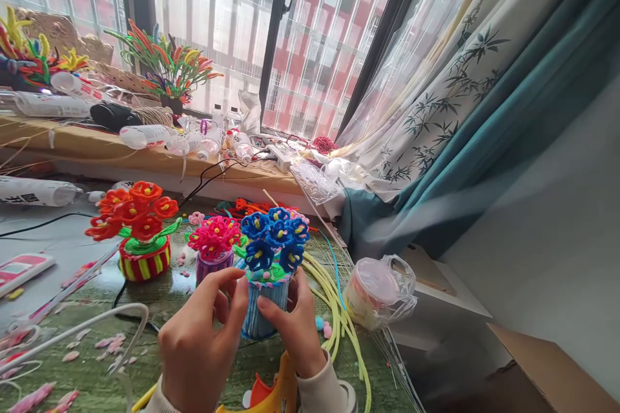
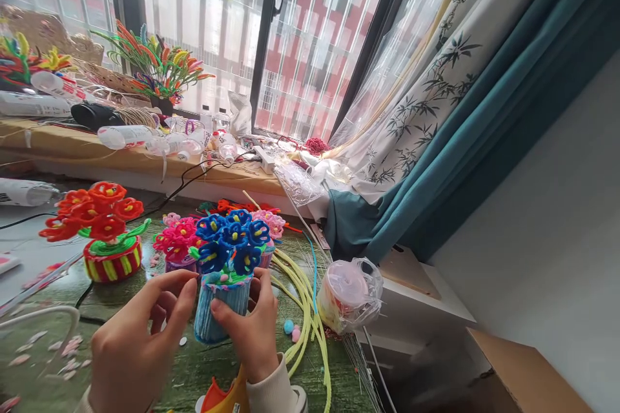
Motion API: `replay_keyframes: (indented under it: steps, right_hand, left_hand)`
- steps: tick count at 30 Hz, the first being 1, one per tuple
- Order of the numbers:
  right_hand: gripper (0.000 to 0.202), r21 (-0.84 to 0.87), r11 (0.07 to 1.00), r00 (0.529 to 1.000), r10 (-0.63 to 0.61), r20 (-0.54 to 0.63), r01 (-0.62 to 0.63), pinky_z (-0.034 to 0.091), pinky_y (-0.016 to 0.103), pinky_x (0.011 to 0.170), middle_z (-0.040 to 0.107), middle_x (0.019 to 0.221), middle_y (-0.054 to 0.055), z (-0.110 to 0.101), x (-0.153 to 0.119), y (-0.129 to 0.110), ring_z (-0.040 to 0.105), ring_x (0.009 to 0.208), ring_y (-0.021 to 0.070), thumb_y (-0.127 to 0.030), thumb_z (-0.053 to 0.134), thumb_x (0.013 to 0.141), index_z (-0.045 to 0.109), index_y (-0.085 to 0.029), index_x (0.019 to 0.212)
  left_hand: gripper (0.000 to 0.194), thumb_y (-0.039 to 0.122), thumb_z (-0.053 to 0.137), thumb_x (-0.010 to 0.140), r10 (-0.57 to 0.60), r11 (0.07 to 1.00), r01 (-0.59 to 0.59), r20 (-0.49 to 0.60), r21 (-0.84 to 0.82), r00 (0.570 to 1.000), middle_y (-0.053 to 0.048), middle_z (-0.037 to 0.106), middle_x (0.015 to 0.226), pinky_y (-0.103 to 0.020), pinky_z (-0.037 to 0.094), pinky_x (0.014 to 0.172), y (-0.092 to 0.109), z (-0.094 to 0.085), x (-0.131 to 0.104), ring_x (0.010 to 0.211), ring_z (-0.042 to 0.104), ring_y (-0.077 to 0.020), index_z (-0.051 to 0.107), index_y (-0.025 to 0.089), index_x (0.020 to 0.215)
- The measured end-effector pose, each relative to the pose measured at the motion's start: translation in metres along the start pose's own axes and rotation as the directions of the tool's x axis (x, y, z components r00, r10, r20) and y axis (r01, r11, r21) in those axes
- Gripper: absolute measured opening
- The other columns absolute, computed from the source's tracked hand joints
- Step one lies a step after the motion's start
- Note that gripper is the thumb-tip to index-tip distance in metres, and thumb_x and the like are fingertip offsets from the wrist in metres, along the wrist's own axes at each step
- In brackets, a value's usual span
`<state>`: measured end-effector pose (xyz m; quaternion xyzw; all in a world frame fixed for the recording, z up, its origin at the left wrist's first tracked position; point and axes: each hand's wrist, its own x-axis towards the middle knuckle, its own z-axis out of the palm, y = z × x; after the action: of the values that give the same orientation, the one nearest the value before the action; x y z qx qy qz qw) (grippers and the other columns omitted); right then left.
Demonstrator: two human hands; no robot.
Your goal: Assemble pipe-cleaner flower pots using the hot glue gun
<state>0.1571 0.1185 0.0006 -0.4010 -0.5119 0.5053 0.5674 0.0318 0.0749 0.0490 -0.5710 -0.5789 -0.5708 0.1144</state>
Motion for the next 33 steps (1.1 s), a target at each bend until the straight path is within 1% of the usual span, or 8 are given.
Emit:
replay_keyframes:
  steps: [3, 6, 9, 13, 17, 24, 30, 33]
  right_hand:
    - [0.063, 0.026, 1.0, 0.999, 0.01, 0.043, -0.011, 0.056, 0.037, 0.081, 0.076, 0.101, 0.007, 0.0, 0.0, -0.003, 0.073, 0.091, 0.0275, -0.045, 0.087, 0.063, 0.054, -0.022, 0.111]
    - [0.061, 0.004, 1.0, 0.999, 0.019, 0.045, -0.019, 0.055, 0.036, 0.078, 0.076, 0.099, 0.007, 0.001, 0.0, -0.006, 0.073, 0.088, 0.027, -0.046, 0.086, 0.063, 0.054, -0.022, 0.108]
    - [0.06, -0.028, 0.999, 0.998, 0.035, 0.061, -0.033, 0.055, 0.038, 0.078, 0.075, 0.099, 0.008, 0.002, -0.001, -0.009, 0.072, 0.088, 0.0277, -0.048, 0.085, 0.063, 0.054, -0.022, 0.107]
    - [0.068, -0.067, 0.994, 0.995, 0.089, 0.04, -0.086, 0.055, 0.041, 0.08, 0.074, 0.102, 0.01, 0.003, -0.001, -0.011, 0.071, 0.092, 0.0312, -0.051, 0.085, 0.058, 0.052, -0.021, 0.109]
    - [0.073, -0.054, 0.995, 0.996, 0.088, 0.015, -0.087, 0.055, 0.042, 0.083, 0.073, 0.106, 0.011, 0.003, -0.001, -0.009, 0.071, 0.094, 0.0311, -0.049, 0.086, 0.056, 0.048, -0.021, 0.112]
    - [0.065, -0.024, 0.999, 0.999, 0.035, 0.04, -0.034, 0.055, 0.039, 0.085, 0.073, 0.105, 0.009, 0.003, 0.0, -0.007, 0.072, 0.093, 0.0277, -0.041, 0.087, 0.059, 0.051, -0.022, 0.11]
    - [0.063, 0.029, 0.999, 0.999, 0.021, 0.043, -0.022, 0.056, 0.037, 0.085, 0.075, 0.106, 0.007, 0.002, 0.001, -0.008, 0.072, 0.094, 0.0259, -0.036, 0.089, 0.058, 0.052, -0.022, 0.108]
    - [0.061, 0.03, 0.999, 0.998, 0.017, 0.055, -0.019, 0.055, 0.037, 0.086, 0.074, 0.107, 0.007, 0.002, 0.0, -0.009, 0.072, 0.096, 0.0261, -0.036, 0.09, 0.059, 0.053, -0.023, 0.106]
  left_hand:
    - [0.031, 0.046, 0.052, 0.097, 0.058, 0.998, -0.058, 0.0, -0.007, 0.998, 0.008, 0.058, 0.06, -0.017, 0.041, 0.05, -0.003, 0.002, 0.0, 0.043, 0.048, -0.0041, 0.067, 0.019, 0.098]
    - [0.031, 0.045, 0.052, 0.098, 0.109, 0.994, -0.11, 0.015, 0.005, 0.994, 0.007, 0.061, 0.063, -0.015, 0.043, 0.052, -0.003, 0.002, 0.002, 0.043, 0.049, -0.0032, 0.067, 0.017, 0.1]
    - [0.031, 0.043, 0.051, 0.099, 0.133, 0.991, -0.133, 0.016, 0.019, 0.991, 0.007, 0.062, 0.064, -0.014, 0.043, 0.05, -0.001, 0.002, 0.004, 0.043, 0.049, -0.0029, 0.066, 0.016, 0.1]
    - [0.031, 0.044, 0.05, 0.099, 0.139, 0.99, -0.138, -0.006, 0.027, 0.99, 0.006, 0.062, 0.063, -0.014, 0.043, 0.05, 0.0, 0.001, 0.005, 0.042, 0.049, -0.003, 0.065, 0.016, 0.099]
    - [0.035, 0.047, 0.048, 0.099, 0.117, 0.992, -0.116, -0.016, 0.048, 0.993, 0.006, 0.061, 0.061, -0.014, 0.042, 0.047, 0.0, 0.002, 0.006, 0.04, 0.048, -0.0034, 0.064, 0.016, 0.096]
    - [0.034, 0.047, 0.049, 0.098, 0.099, 0.993, -0.097, -0.034, 0.07, 0.994, 0.007, 0.06, 0.06, -0.015, 0.042, 0.046, -0.001, 0.001, 0.007, 0.04, 0.048, -0.0039, 0.064, 0.017, 0.092]
    - [0.021, 0.04, 0.059, 0.094, 0.087, 0.996, -0.087, 0.003, 0.028, 0.996, 0.007, 0.061, 0.064, -0.016, 0.044, 0.048, -0.009, 0.002, 0.001, 0.043, 0.049, -0.0046, 0.063, 0.02, 0.098]
    - [0.019, 0.038, 0.06, 0.094, 0.087, 0.996, -0.087, 0.005, 0.02, 0.996, 0.007, 0.061, 0.065, -0.015, 0.043, 0.049, -0.008, 0.002, 0.0, 0.044, 0.049, -0.0039, 0.063, 0.019, 0.099]
